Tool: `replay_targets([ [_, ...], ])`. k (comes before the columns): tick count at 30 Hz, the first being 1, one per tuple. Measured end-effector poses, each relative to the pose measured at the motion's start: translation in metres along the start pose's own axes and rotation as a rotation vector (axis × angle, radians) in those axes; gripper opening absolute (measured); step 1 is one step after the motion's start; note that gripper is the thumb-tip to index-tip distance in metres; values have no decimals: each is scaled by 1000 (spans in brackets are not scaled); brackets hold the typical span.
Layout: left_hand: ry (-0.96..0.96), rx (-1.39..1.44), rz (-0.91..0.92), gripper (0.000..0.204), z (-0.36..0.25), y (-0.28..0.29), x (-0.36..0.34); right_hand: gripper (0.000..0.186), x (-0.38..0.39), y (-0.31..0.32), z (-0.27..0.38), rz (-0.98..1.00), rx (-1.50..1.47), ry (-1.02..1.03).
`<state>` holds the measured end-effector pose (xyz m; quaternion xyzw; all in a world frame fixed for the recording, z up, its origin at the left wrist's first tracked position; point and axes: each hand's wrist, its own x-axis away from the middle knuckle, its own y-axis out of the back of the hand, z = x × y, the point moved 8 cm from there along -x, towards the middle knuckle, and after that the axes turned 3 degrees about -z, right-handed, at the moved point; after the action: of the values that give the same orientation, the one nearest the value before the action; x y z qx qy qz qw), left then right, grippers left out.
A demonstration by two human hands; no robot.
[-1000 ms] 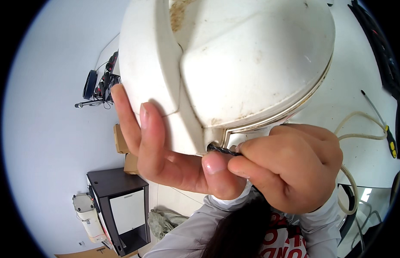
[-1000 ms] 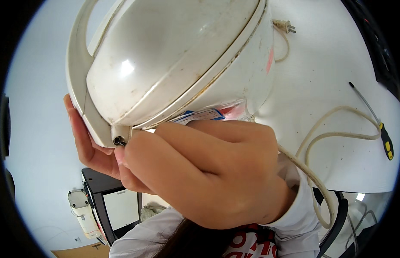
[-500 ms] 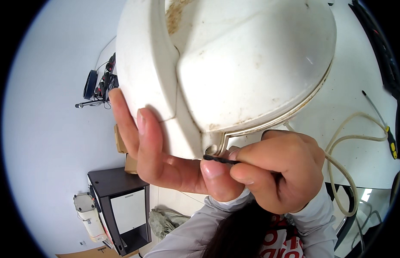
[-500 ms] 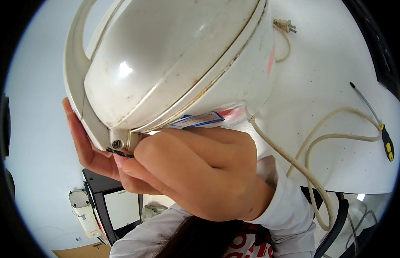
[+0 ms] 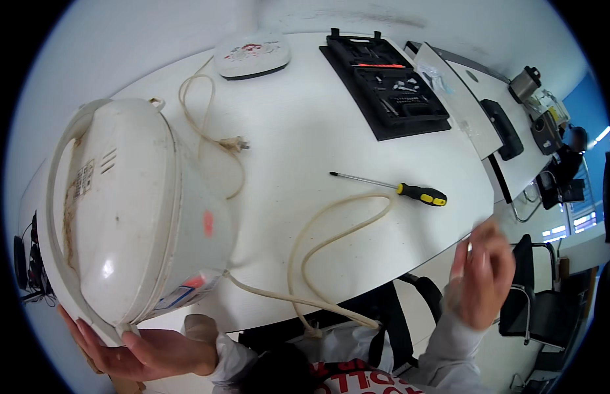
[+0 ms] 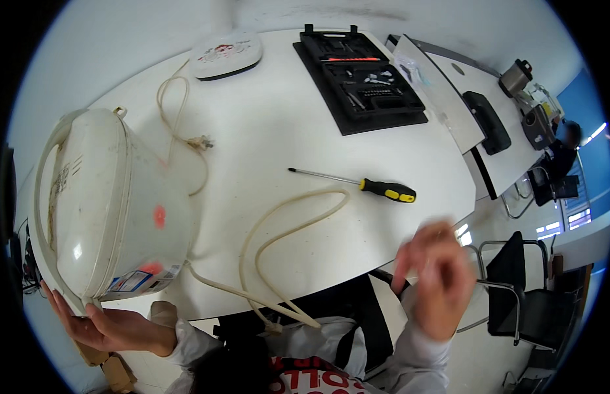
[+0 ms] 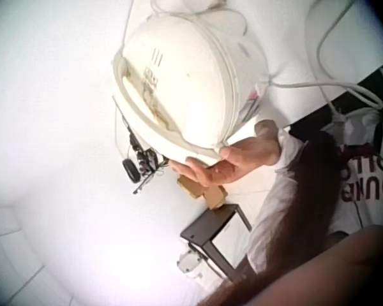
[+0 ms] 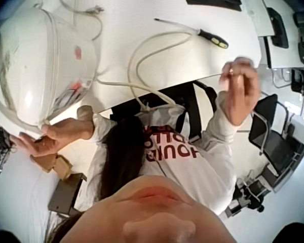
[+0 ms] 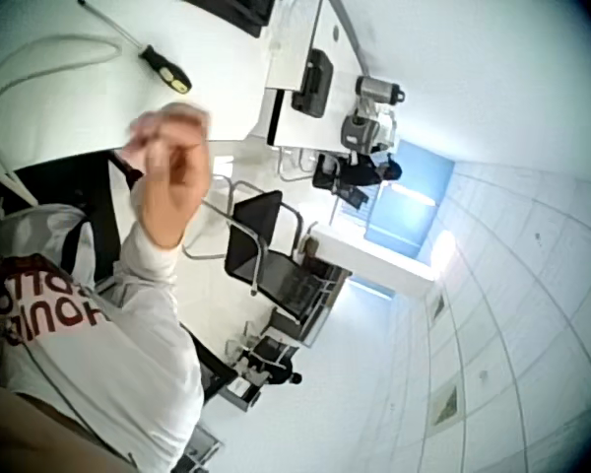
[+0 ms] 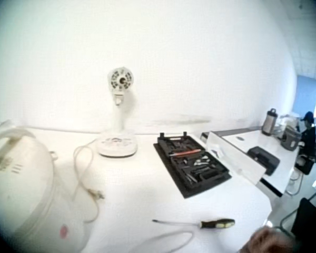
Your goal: The person uses a screwdriver to remove screws from the bottom of a white rice cooker. They reposition the appliance, unscrew fasteners, and place the screwdriver down after completing the removal.
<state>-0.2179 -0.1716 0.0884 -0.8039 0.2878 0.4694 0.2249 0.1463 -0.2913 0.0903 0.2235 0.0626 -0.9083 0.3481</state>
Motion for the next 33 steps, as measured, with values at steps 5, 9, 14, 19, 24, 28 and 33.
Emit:
replay_targets([
  [5,-72,-6,-32,44,-4,15,-14,12,-100,-9,-62,222,689,316],
  [9,-28,-17,-7,43,-1,5,-4,15,-158,-22,-127,220,726,253],
  [14,-106,0,-4,43,1,1,-5,11,-204,-75,-173,313,933,293],
  [19,-150,-8,-10,39,-3,1,-7,11,-208,-77,-192,315,956,350],
  [24,-94,11,-7,40,0,2,-3,15,-167,-76,-142,386,778,457],
  [28,-59,19,-52,41,3,8,-5,20,-86,-94,-106,818,758,399],
  [33,-171,28,6,45,5,1,-6,25,-64,-62,-145,830,923,394],
])
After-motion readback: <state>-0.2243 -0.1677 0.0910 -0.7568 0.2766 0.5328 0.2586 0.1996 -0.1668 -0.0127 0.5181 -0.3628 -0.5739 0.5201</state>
